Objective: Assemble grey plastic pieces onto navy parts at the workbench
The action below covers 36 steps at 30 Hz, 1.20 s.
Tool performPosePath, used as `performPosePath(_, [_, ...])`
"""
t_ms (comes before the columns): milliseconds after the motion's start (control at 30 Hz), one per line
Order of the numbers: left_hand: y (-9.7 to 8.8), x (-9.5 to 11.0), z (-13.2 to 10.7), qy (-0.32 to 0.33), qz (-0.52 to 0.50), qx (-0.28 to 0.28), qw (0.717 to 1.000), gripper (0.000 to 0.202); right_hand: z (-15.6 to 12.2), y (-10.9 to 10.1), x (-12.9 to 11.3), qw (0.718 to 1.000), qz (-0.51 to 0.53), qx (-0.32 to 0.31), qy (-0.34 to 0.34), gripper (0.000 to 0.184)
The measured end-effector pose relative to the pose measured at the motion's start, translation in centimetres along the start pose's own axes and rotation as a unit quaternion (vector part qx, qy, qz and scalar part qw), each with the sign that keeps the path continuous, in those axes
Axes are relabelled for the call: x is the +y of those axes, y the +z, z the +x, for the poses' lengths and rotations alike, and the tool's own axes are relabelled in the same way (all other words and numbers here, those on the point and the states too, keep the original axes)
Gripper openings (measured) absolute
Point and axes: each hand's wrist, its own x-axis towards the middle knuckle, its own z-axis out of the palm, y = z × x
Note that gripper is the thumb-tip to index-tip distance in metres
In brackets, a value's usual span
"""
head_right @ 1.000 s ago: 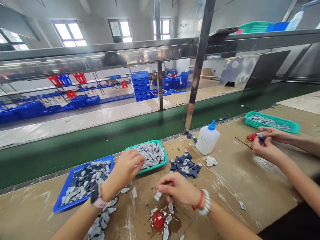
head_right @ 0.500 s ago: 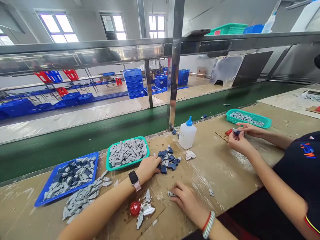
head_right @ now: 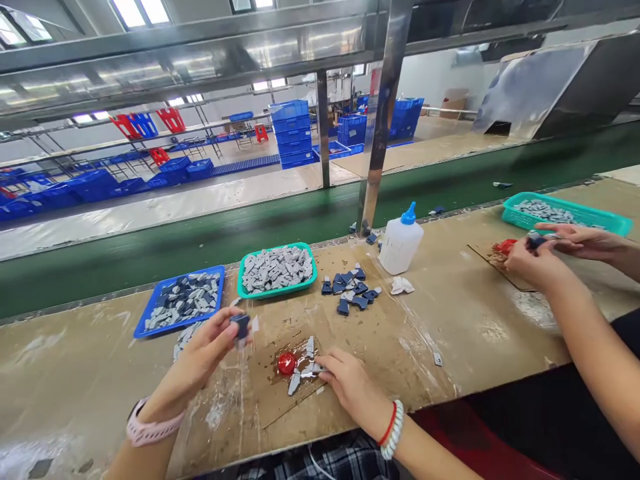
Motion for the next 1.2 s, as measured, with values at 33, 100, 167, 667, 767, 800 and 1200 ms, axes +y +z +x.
performPosePath(33, [-0.6,-1.1,-1.8,-0.044,-0.090,0.025,0.995,0.029,0.0,0.6,0.1,1.000,-0.013,0.003,-0.001,0.016])
performPosePath(100, [-1.1,-3.3,-5.0,-0.117,-0.240,0.081,0.960,0.034,-0.1,1.4,0.5,0.999,-0.047,0.010,-0.010,0.014])
performPosePath(167, [-1.0,-5.0,-7.6,-0.147,-0.313,0.131,0.929,0.037,-0.2,1.8,0.6,0.996,-0.085,0.006,-0.022,0.016])
performPosePath(667, [5.5,-5.0,-7.3,-0.112,-0.192,0.159,0.962,0.044,2.0,-0.1,-3.7,0.898,0.399,0.022,0.182,0.011])
performPosePath(767, [6.5,-3.5,-6.9,-0.082,-0.135,0.109,0.981,0.039,2.7,0.5,-6.3,0.919,0.364,0.086,0.122,0.012])
performPosePath(800, [6.6,-3.1,-6.8,-0.062,-0.122,0.098,0.986,0.039,2.9,0.7,-7.1,0.933,0.332,0.101,0.090,0.012])
performPosePath(1200, [7.9,-5.2,-7.5,-0.038,-0.042,0.173,0.983,0.032,2.5,3.1,-9.7,0.984,0.076,-0.014,-0.157,0.033])
